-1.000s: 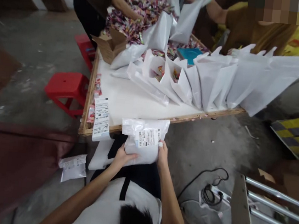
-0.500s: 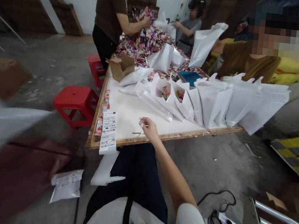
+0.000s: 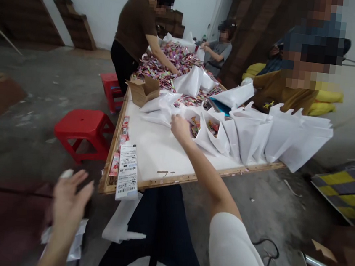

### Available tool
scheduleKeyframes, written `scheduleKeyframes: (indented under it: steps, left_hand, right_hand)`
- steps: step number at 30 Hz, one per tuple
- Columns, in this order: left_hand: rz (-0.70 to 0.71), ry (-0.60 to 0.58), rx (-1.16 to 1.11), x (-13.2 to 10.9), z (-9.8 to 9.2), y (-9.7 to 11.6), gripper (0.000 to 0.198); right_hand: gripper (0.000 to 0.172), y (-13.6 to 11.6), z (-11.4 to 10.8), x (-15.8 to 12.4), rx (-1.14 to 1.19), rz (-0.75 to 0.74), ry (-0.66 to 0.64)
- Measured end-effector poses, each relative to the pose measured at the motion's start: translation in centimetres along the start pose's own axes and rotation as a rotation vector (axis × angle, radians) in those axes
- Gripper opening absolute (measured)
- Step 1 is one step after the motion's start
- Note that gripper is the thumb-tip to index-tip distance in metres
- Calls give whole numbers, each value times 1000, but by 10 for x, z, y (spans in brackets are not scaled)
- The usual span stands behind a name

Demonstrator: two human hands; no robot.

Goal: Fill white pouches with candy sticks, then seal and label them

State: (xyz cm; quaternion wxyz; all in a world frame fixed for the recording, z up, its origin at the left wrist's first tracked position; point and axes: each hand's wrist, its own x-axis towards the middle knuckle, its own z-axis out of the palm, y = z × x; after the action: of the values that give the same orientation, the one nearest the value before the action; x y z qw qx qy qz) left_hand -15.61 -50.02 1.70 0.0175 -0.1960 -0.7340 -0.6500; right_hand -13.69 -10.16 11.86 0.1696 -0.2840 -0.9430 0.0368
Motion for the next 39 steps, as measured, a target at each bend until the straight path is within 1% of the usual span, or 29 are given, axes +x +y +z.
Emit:
scheduleKeyframes:
  steps: [2, 3, 5, 6, 7, 8, 9, 10, 12, 14, 15, 16, 18, 20, 21, 22, 23, 24, 25, 27, 28, 29, 30, 31, 32, 34, 36, 37, 39]
  left_hand:
    - [12, -159, -40, -6, 48, 4, 82]
    - [35, -246, -31, -10, 72, 11, 90]
    - [110, -367, 21, -19, 116, 34, 117]
    - [162, -413, 57, -25, 133, 48, 130]
    - [219, -433, 92, -30, 146, 63, 140]
    - [270, -427, 126, -37, 153, 77, 145]
    - [311, -401, 150, -43, 156, 89, 144]
    - [332, -359, 162, -51, 155, 98, 137]
    - [320, -299, 137, -66, 142, 107, 109]
    - [255, -332, 68, -82, 123, 101, 79]
    - [205, -374, 29, -90, 114, 93, 69]
    - [142, -421, -14, -97, 107, 83, 61]
    - [-22, -499, -110, -108, 100, 55, 49]
    - [-205, -540, -209, -114, 101, 22, 42]
    - [-285, -550, -242, -116, 102, 5, 41]
    - [-355, -556, -256, -116, 103, -10, 41]
    - [-409, -563, -253, -115, 104, -23, 41]
    - [-446, -566, -238, -114, 103, -34, 41]
    - [-463, -566, -217, -111, 102, -41, 41]
    - [-448, -546, -182, -103, 99, -44, 43]
    - [-428, -530, -178, -98, 99, -42, 45]
    - [-411, -513, -182, -91, 101, -38, 46]
    - [-402, -496, -194, -83, 103, -33, 47]
    - [-401, -485, -211, -75, 108, -29, 47]
    - [-405, -471, -229, -67, 113, -25, 47]
    - [-414, -411, -245, -51, 125, -25, 48]
    - [-401, -312, -245, -37, 134, -31, 49]
    - [-385, -274, -245, -32, 137, -36, 48]
    - [-358, -258, -241, -25, 138, -45, 47]
  right_hand:
    - [20, 13, -28, -5, 33, 5, 200]
    - [19, 19, -45, -10, 66, -1, 302]
    - [21, 23, -78, -33, 147, -24, 477]
    - [23, 20, -95, -50, 189, -34, 546]
    - [26, 14, -112, -72, 233, -43, 601]
    - [28, 5, -128, -97, 279, -48, 643]
    - [29, -6, -143, -125, 328, -56, 666]
    - [28, -19, -157, -155, 381, -67, 672]
    - [23, -44, -179, -212, 486, -107, 615]
    - [14, -65, -188, -253, 566, -195, 478]
    - [10, -73, -187, -265, 601, -249, 398]
    - [7, -81, -180, -272, 634, -299, 314]
    - [2, -91, -156, -273, 684, -360, 146]
    - [10, -94, -125, -265, 703, -385, 4]
    - [16, -90, -109, -261, 706, -396, -40]
    - [23, -83, -95, -257, 712, -402, -49]
    - [28, -72, -82, -254, 722, -390, -14]
    - [32, -56, -71, -251, 736, -345, 63]
    - [35, -37, -59, -249, 752, -257, 172]
    - [38, 7, -35, -245, 782, 16, 398]
    - [41, 27, -21, -242, 804, 162, 459]
    - [47, 44, -5, -239, 837, 285, 461]
    - [53, 56, 11, -236, 885, 366, 416]
    - [57, 63, 27, -233, 946, 401, 338]
    - [58, 65, 42, -231, 1011, 399, 246]
    - [50, 62, 65, -228, 1095, 360, 96]
    - [39, 57, 78, -227, 1088, 384, 48]
    - [39, 56, 81, -229, 1066, 421, 51]
    - [40, 62, 82, -233, 1018, 501, 69]
